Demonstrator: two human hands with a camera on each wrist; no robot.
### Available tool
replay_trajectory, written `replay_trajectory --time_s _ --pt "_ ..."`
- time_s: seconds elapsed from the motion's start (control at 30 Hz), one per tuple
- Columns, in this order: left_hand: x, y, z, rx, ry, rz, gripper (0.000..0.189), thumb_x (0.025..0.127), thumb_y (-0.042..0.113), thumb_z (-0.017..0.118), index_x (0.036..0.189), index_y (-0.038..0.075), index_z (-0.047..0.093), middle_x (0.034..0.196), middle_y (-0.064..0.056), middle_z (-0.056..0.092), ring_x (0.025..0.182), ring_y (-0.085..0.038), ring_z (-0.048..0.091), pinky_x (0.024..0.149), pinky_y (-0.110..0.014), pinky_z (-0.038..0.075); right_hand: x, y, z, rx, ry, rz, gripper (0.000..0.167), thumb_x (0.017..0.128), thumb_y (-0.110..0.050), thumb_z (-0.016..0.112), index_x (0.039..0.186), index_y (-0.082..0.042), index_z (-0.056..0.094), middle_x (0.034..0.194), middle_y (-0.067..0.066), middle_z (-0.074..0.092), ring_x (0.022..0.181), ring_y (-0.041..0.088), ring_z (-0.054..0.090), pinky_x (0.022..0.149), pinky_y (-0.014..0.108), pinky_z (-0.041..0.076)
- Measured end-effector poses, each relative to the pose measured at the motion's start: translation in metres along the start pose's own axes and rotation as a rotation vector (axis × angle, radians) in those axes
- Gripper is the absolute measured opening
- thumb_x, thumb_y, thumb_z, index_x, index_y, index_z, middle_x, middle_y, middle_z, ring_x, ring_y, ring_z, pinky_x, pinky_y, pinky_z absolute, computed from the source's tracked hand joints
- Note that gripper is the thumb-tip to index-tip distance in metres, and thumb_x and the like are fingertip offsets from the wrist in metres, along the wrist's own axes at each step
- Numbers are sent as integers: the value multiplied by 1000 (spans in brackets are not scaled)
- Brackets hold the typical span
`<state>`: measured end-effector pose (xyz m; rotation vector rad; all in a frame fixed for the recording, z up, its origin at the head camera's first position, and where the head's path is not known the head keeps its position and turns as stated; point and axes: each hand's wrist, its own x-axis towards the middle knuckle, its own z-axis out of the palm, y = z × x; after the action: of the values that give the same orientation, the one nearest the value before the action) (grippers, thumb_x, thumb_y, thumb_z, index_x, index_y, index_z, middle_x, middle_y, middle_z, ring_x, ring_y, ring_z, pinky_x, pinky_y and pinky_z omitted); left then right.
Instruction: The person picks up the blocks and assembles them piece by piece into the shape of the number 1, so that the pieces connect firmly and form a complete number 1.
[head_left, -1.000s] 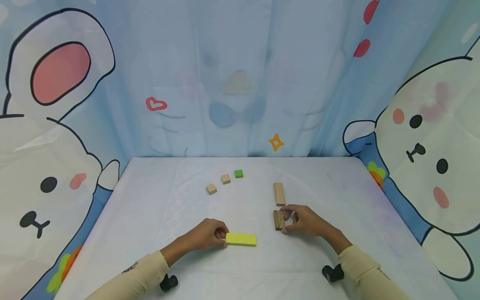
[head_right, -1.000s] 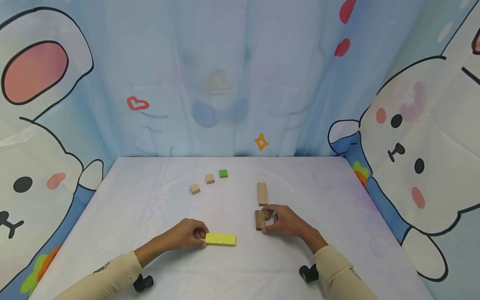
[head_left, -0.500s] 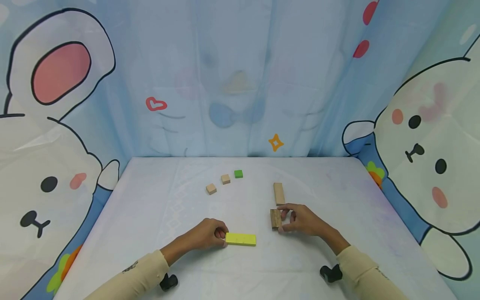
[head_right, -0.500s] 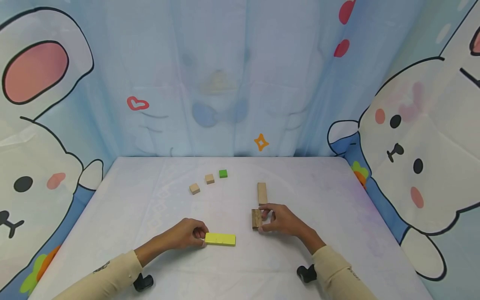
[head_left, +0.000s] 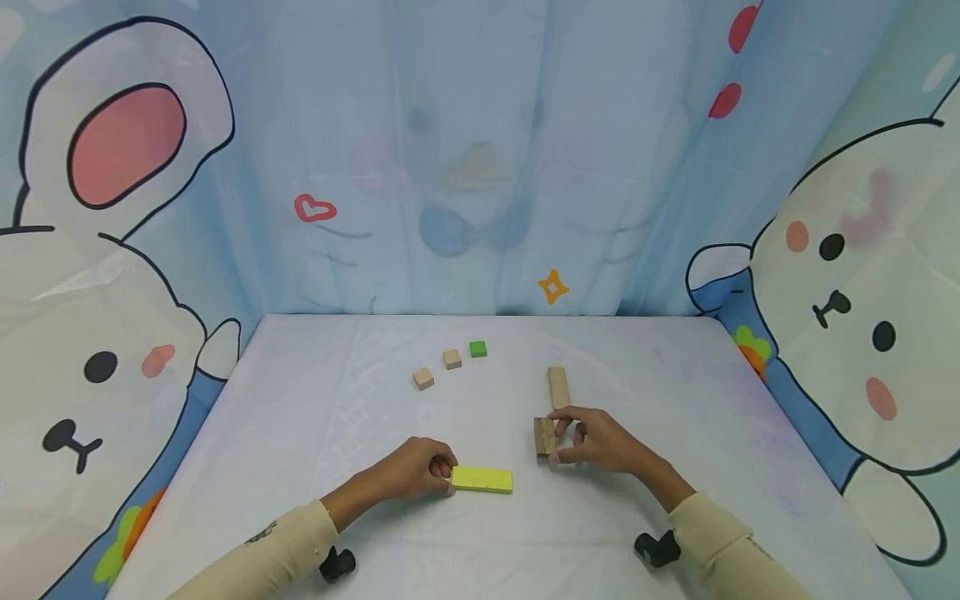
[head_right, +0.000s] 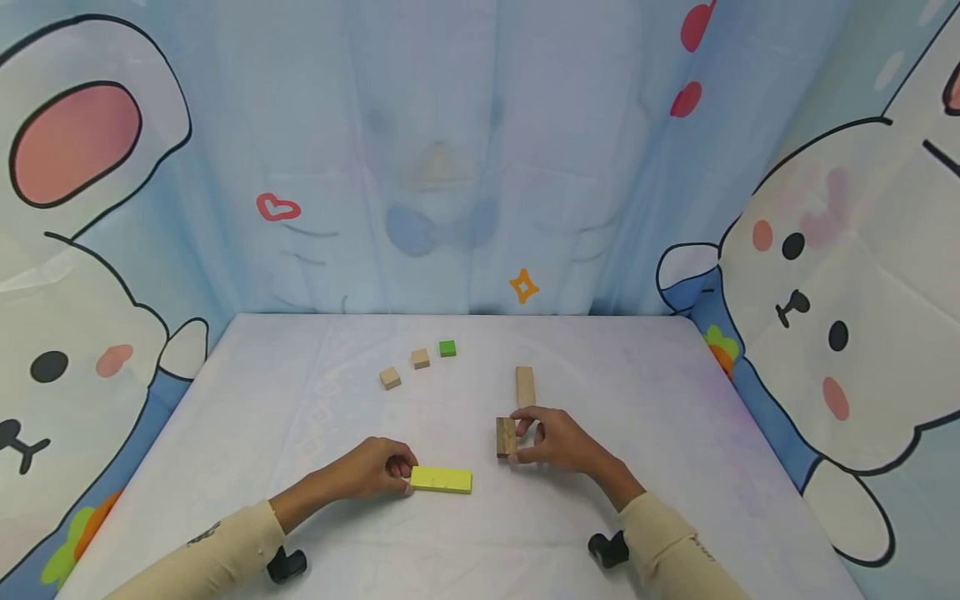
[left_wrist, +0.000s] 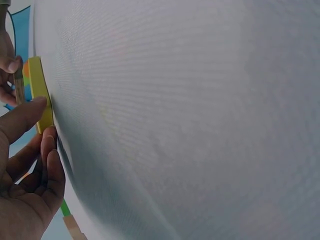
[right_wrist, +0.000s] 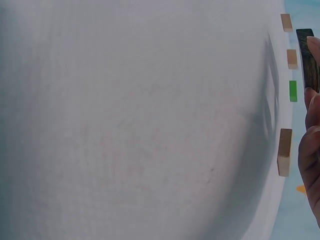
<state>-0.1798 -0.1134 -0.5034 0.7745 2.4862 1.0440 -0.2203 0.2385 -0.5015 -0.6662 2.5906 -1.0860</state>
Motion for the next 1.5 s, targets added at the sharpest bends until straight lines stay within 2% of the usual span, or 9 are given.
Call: replay_trajectory --time_s 0.67,1.2,1.5 --pt "0 -2 -1 0 -1 -18 21 83 8 79 102 5 72 80 8 61 72 -1 54 68 -18 48 9 -11 14 4 2 4 64 78 -30 87 131 -6 61 102 0 62 67 8 53 54 22 46" --pt "0 -3 1 -9 -4 -35 22 82 10 81 101 6 71 81 7 60 73 -3 54 69 -19 47 15 -28 25 24 12 -33 62 78 -25 87 131 -7 60 103 2 61 65 9 53 52 24 46" --pt "2 -6 2 -22 -9 -51 23 82 10 82 101 7 70 81 6 60 74 -5 53 68 -20 46 20 -32 32 37 12 -16 61 77 -21 88 130 -8 61 102 2 61 65 10 52 52 23 47"
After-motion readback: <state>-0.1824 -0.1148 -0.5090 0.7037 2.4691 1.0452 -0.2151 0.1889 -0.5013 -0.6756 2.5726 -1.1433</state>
